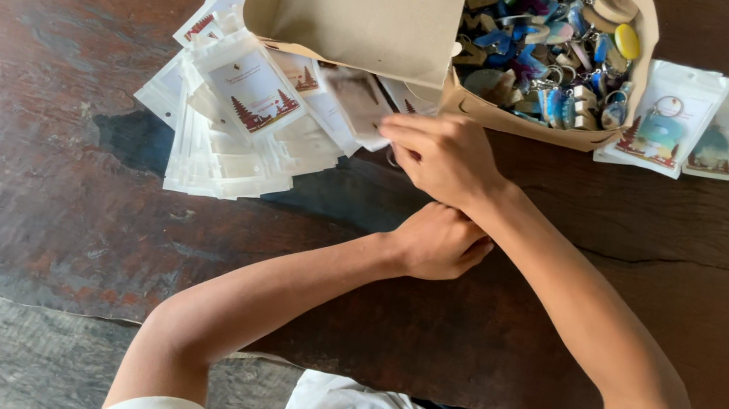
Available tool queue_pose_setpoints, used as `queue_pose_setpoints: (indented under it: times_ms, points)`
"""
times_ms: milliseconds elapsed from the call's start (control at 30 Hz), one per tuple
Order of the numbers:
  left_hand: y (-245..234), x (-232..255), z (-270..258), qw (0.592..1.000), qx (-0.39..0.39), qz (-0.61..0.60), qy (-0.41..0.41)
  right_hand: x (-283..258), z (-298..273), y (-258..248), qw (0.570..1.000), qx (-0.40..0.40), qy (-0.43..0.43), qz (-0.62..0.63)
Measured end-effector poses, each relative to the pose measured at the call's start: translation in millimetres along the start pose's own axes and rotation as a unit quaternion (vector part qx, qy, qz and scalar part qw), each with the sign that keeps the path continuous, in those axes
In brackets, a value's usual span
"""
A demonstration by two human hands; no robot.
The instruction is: The person picks up small keychains from a cardboard box one at a time and puts each into a small plastic bag by hand before placing the bag on a wooden table.
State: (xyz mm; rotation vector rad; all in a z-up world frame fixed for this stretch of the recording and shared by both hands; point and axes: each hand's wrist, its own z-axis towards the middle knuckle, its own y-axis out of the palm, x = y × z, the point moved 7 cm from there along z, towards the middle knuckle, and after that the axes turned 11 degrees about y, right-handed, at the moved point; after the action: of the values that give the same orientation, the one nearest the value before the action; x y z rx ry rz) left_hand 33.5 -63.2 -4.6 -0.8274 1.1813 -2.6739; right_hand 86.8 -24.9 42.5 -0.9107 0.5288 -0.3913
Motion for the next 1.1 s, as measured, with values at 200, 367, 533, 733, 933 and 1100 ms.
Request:
queue_pose_setpoints:
  times_ms: [200, 367, 533, 733, 933, 1100]
  points:
    - [-26, 45, 1, 0.977, 0.108, -0.012, 0.181, 14, -51, -70, 0.992, 0.114, 0.027, 0.046]
    - [-51, 76, 1, 0.937, 0.187, -0.002, 0.295, 30, -92, -91, 0.983, 0.130, 0.097, 0.091]
    - [-44, 37, 3, 0.955, 0.187, 0.060, 0.223, 44, -119, -82, 0.964, 0.127, 0.155, 0.174]
    - [-50, 10, 6, 0.983, 0.092, 0.115, 0.110, 28, -109, -86, 0.966, 0.132, 0.151, 0.166]
    - [-48, 0, 5, 0.988, 0.094, 0.094, 0.081, 31, -114, -83, 0.961, 0.138, 0.167, 0.171]
    - [-56, 2, 3, 0.979, 0.149, 0.088, 0.108, 52, -123, -62, 0.838, 0.073, 0.401, 0.363]
